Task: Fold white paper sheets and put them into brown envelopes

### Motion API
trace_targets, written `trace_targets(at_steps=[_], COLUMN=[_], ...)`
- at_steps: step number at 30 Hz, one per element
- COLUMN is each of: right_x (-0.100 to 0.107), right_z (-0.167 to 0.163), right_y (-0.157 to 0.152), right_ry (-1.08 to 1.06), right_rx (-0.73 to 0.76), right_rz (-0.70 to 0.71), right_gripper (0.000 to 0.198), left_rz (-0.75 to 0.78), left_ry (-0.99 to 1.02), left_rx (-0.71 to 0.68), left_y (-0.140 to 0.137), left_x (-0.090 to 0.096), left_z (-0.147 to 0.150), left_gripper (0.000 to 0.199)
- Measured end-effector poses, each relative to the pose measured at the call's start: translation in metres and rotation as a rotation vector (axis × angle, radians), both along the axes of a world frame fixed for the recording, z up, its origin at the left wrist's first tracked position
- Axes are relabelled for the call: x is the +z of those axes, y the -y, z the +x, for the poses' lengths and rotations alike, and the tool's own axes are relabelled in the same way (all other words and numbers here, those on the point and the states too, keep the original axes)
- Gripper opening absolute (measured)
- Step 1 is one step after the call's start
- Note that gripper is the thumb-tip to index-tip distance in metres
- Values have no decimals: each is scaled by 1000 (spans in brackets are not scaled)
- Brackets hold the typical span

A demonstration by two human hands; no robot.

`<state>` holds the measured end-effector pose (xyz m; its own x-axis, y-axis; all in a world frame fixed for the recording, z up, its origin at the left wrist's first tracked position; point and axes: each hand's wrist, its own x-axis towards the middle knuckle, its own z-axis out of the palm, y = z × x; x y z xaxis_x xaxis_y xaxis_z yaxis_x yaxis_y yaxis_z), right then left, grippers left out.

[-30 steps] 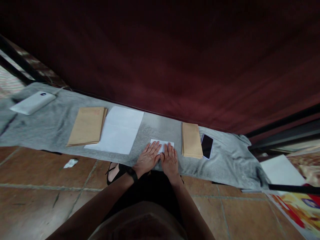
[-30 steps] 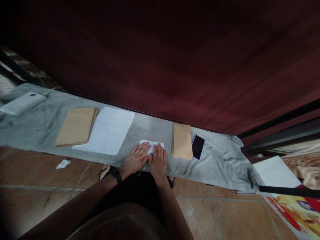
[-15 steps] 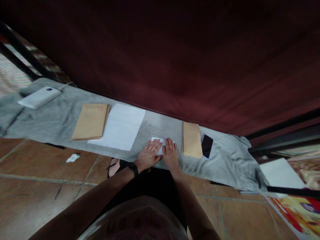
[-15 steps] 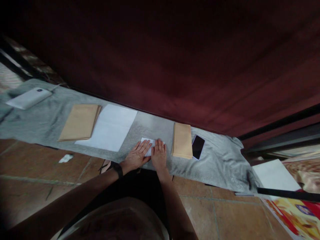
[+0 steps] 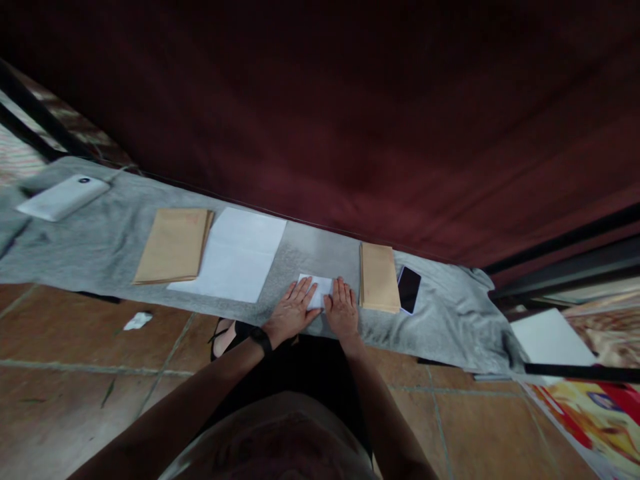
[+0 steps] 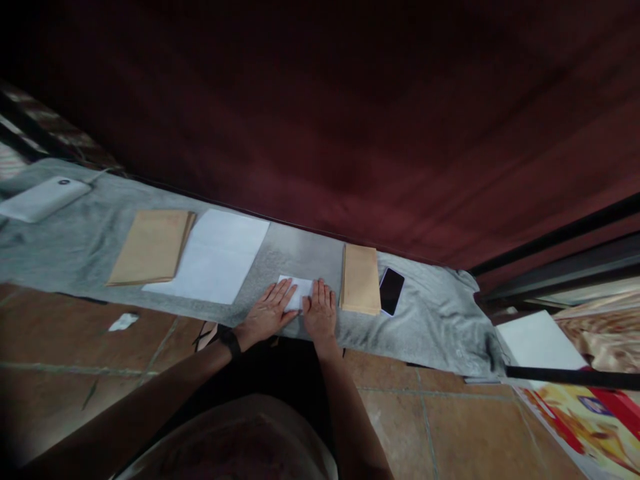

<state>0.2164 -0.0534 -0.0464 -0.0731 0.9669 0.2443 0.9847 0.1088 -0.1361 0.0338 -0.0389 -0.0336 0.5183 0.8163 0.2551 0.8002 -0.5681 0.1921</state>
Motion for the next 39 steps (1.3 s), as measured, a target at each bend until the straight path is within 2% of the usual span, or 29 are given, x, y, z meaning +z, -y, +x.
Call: trace_targets(at_steps=[10, 22, 31, 39], right_x=[2, 1, 20, 37], right_z=[1, 1, 2, 7], right_y=[3, 0, -26, -47], right_ry=[-21, -55, -69, -89], right_rx=[-13, -9, -12, -29], right_rz=[13, 51, -81, -231], right_gripper=[56, 55, 53, 51], left_rz=[20, 60, 42, 62], left_ry=[-5, -13, -33, -21], left_rx=[78, 106, 106, 106], left_y=[5, 8, 7, 4], left_x=[-4, -3, 0, -7], left_z=[-21, -22, -22, -23], left_gripper=[64, 65, 64, 64])
